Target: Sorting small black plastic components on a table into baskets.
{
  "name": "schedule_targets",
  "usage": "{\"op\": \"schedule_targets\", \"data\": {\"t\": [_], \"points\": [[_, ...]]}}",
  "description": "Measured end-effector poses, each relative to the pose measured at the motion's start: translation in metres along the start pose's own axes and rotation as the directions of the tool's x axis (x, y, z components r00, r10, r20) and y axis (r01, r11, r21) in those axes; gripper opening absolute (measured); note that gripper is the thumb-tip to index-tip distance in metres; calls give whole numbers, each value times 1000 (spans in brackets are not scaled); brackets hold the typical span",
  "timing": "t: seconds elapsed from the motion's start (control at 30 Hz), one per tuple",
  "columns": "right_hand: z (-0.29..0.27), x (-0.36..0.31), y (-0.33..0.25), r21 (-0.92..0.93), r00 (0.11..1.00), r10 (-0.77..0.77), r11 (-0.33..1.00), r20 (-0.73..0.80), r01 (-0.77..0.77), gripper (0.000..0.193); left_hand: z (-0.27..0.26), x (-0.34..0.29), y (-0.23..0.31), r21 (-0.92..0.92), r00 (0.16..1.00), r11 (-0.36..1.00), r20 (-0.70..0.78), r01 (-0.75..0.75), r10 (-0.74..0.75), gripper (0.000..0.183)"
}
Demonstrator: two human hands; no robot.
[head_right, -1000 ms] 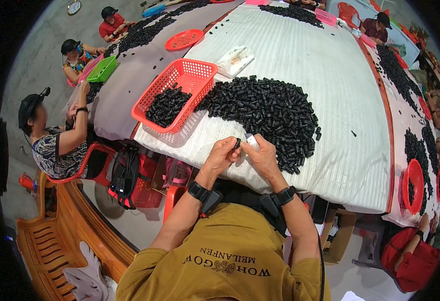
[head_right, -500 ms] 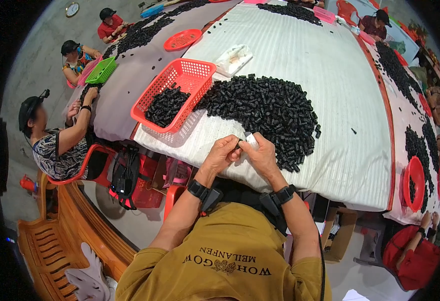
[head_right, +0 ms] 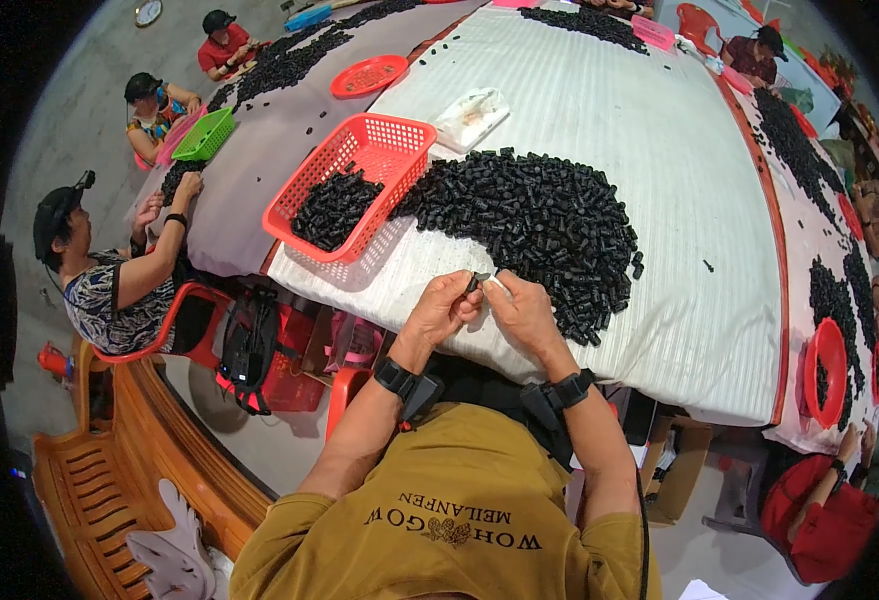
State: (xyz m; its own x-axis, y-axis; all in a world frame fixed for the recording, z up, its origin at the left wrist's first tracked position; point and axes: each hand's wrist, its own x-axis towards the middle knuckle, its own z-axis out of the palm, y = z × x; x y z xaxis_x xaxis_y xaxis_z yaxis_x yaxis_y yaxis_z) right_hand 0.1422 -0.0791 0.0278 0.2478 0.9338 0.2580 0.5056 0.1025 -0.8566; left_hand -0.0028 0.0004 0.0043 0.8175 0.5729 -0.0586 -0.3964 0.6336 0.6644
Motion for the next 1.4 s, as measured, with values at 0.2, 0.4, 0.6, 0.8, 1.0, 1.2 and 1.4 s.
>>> {"op": "schedule_targets", "data": {"t": [0.2,0.4,0.6,0.8,1.0,1.2,1.4], "points": [[-2,0,-8,-34,1000,6,999,12,-5,33,-2,0,0,-32,1000,999,11,-18,18,26],[-2,1,-7,-44,1000,-3,999,30,4,33,1,0,1,-35,1000,999,1,-15,15,24],[-4,1,-9,-59,998,10,998,67,-6,33,4,-2,3,-40,1000,999,-6,6,-6,23],[-4,0,-14,-31,994,-2,1000,111,6,32,0,3,2,29,998,999,-39,40,-39,21],[0,-1,0,95,997,68,993,23,-70,29,1,4,0,-60,999,998,-48,14,-17,22],[1,-2,-4,38,999,51,998,14,-51,28,1,3,0,-70,1000,997,3,-11,11,23],[0,-1,-5,7,999,43,999,17,-43,28,2,2,1,-79,1000,997,-5,-12,11,24]]}}
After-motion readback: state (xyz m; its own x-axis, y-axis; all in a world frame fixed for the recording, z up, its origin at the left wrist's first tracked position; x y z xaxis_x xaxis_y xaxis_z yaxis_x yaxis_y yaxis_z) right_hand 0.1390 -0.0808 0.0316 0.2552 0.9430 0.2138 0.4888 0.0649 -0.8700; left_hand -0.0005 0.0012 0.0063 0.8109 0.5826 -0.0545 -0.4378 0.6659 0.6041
